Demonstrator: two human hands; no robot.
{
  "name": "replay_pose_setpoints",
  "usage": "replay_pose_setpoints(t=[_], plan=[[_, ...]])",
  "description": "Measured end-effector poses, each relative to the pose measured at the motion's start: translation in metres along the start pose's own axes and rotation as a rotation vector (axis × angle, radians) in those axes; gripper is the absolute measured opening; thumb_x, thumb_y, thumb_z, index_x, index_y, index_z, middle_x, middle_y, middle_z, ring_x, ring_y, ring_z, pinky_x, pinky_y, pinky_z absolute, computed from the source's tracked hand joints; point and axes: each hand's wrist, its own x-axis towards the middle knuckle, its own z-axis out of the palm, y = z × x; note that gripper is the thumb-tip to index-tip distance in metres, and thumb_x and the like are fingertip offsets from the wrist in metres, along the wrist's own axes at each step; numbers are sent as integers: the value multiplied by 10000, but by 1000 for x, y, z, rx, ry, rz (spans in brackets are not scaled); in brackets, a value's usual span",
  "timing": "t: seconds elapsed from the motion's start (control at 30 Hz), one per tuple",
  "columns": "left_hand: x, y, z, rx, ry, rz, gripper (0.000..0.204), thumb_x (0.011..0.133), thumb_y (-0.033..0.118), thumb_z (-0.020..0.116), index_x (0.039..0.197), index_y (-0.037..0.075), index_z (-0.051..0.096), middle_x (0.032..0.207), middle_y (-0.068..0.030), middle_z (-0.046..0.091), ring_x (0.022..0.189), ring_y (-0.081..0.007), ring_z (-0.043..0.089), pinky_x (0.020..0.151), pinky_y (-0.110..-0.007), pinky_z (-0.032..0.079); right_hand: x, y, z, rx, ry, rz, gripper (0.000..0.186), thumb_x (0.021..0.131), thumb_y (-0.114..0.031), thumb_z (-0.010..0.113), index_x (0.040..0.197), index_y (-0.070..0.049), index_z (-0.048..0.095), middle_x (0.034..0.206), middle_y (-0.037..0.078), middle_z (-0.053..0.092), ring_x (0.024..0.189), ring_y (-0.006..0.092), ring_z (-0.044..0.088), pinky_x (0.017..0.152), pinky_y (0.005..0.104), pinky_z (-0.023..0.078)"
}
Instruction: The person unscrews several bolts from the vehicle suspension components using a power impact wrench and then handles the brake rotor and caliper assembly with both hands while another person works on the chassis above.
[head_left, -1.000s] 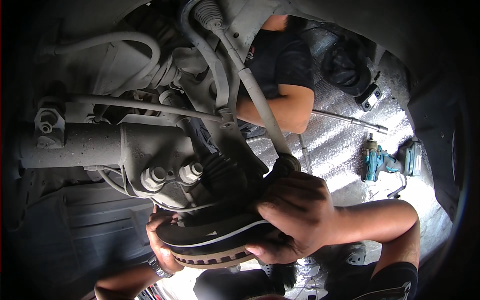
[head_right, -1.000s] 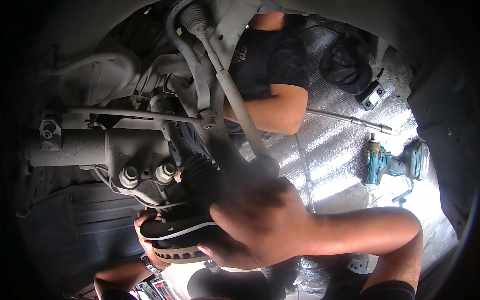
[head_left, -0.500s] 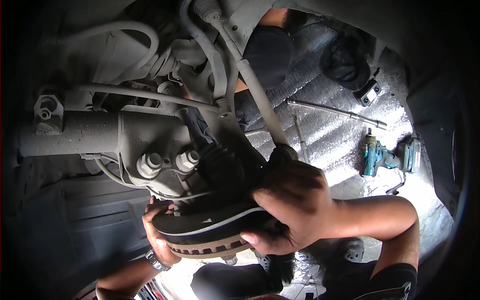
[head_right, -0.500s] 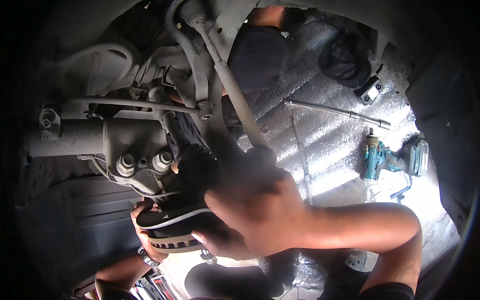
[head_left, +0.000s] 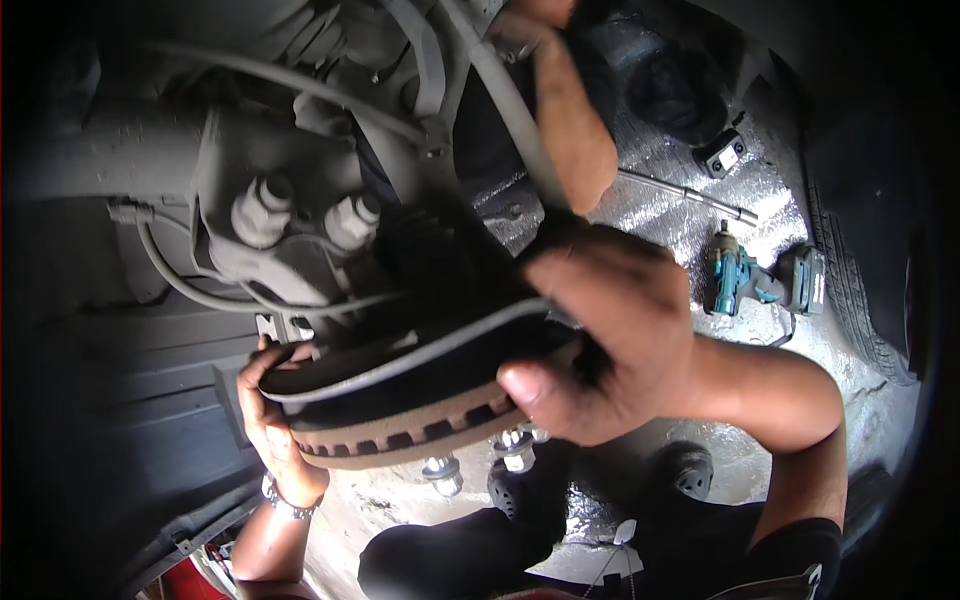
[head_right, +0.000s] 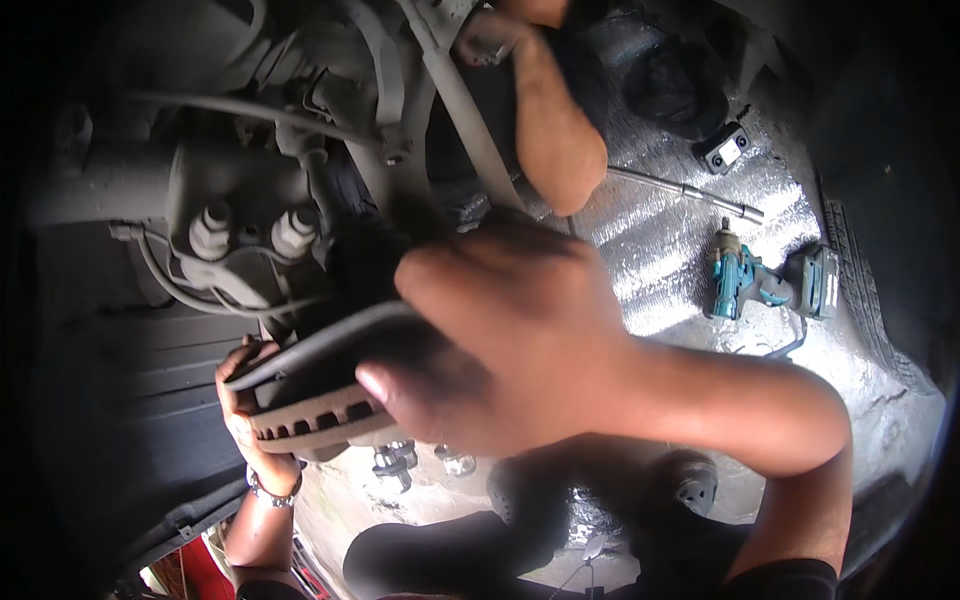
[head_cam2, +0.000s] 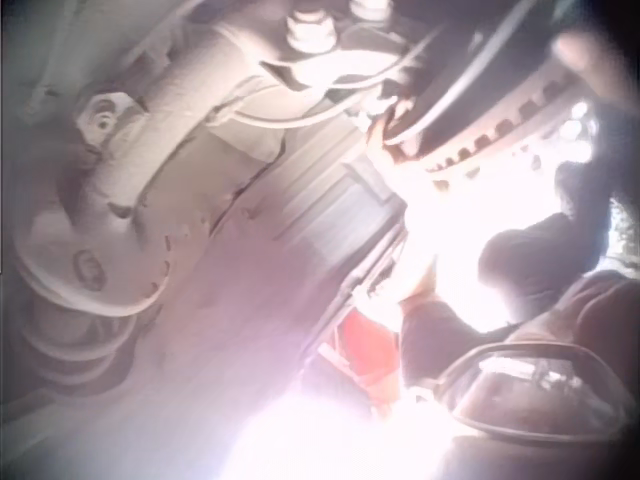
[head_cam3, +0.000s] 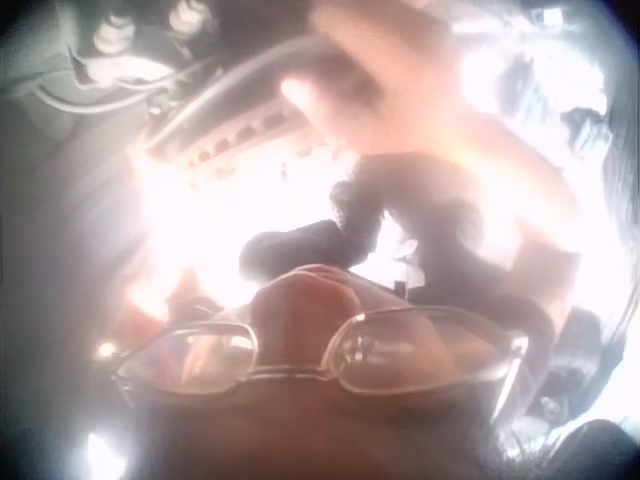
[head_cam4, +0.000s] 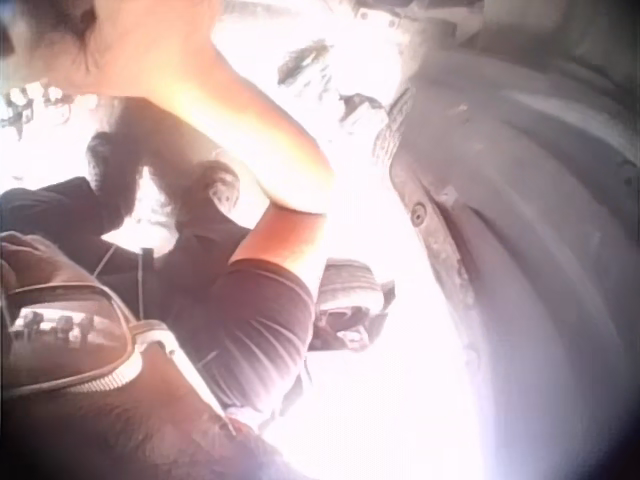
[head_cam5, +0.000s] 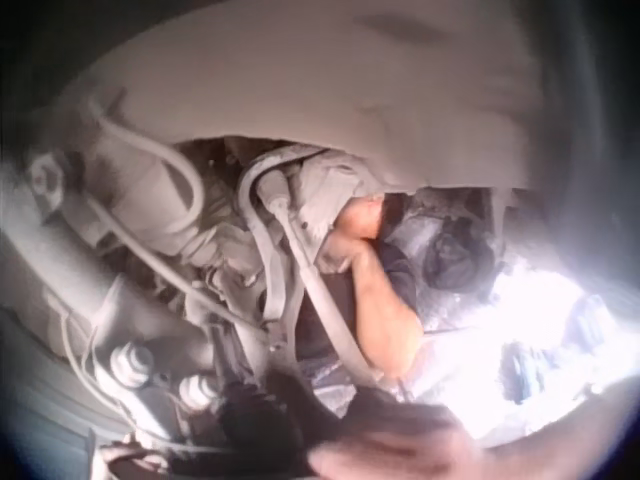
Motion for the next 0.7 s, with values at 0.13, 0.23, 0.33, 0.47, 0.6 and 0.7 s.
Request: replay_pose_setpoints(t=[0.13,0.23,0.33,0.47,0.6,0.7], plan=[[-1,0,1,-80,11,-30,881,911,716,434,1323,-62,462,1221,-225,627,1185,-271,571,1143,-446,311,1,3,7,-64,94,-98,424,874,-268,674,1037,110,570,729,156,618,603,245,623,569,322,505],[4,0,0,-132,10,10,818,921,641,494,1309,-79,507,1320,-231,557,1120,-241,583,962,-376,445,6,-8,4,-70,39,69,426,957,-323,535,1011,98,573,718,87,598,607,148,558,565,272,436],[8,3,1,-127,29,98,653,945,510,535,1258,-63,554,1210,-162,598,986,-211,580,906,-346,455,11,-12,4,24,57,110,263,973,-222,597,894,29,609,625,37,560,570,93,513,556,238,430],[8,-1,5,-248,18,157,473,964,348,586,1244,-32,556,1005,-97,626,941,-152,566,865,-279,445,7,-12,4,-52,24,135,329,1016,-265,533,842,12,571,608,5,526,577,63,478,531,233,373],[8,-2,1,-258,-3,202,415,968,256,615,1248,-43,552,971,-93,652,878,-126,599,812,-270,473,7,-15,9,-120,52,126,296,1009,-238,524,830,-6,559,581,17,495,550,70,471,524,243,367],[6,0,5,-318,10,170,411,957,266,633,1228,-37,573,975,-107,654,856,-159,629,812,-291,477,6,-18,8,-138,45,148,293,1005,-241,517,829,-10,560,577,25,497,540,80,487,526,249,376]])
